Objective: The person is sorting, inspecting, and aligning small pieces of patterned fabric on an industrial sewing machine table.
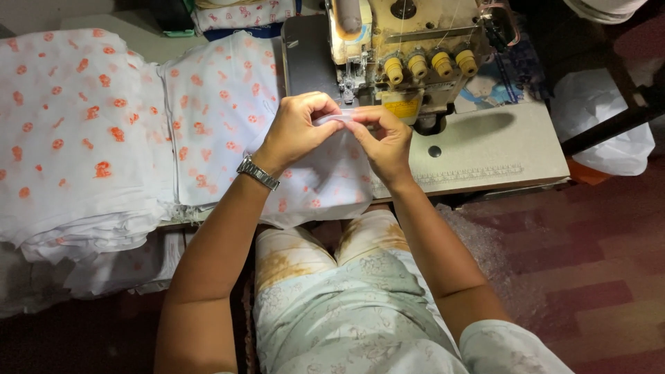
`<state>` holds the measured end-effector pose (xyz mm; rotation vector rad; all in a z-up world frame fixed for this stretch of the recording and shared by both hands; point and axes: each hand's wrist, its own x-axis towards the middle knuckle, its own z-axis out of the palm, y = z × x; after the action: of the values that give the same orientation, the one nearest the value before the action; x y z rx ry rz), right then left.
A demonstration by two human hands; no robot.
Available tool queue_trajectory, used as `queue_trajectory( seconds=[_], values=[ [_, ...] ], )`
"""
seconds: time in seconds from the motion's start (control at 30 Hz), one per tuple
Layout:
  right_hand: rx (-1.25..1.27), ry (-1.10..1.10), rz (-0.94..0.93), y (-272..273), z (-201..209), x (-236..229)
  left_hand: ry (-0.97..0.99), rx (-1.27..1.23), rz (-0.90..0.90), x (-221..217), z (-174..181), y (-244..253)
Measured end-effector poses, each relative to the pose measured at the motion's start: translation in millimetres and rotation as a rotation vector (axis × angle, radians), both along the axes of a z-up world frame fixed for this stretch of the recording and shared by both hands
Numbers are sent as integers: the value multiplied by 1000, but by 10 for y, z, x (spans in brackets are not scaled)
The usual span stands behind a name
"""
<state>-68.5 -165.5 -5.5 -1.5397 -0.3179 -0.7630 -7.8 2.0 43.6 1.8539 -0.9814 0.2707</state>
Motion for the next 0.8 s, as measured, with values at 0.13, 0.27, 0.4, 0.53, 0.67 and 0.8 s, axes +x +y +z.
queue_trajectory(
  seconds=[0.13, 0.27, 0.4, 0.53, 0.67, 0.8],
  values=[
    [78, -3, 12, 4, 4, 18, 57, 6, 16, -26, 1, 24],
    [116, 2, 5, -28, -66, 55, 101, 15, 35, -1, -53, 91],
    [160, 11, 16, -20, -97, 92, 217, -15, 70, -23, -73, 116],
    [194, 18, 0, 25, -88, 108, 247, -35, 95, -15, -97, 113],
    [192, 26, -8, 41, -68, 105, 277, -43, 98, -34, -67, 112],
    [226, 41, -34, 93, -1, 66, 315, -87, 45, -42, -59, 102]
  ],
)
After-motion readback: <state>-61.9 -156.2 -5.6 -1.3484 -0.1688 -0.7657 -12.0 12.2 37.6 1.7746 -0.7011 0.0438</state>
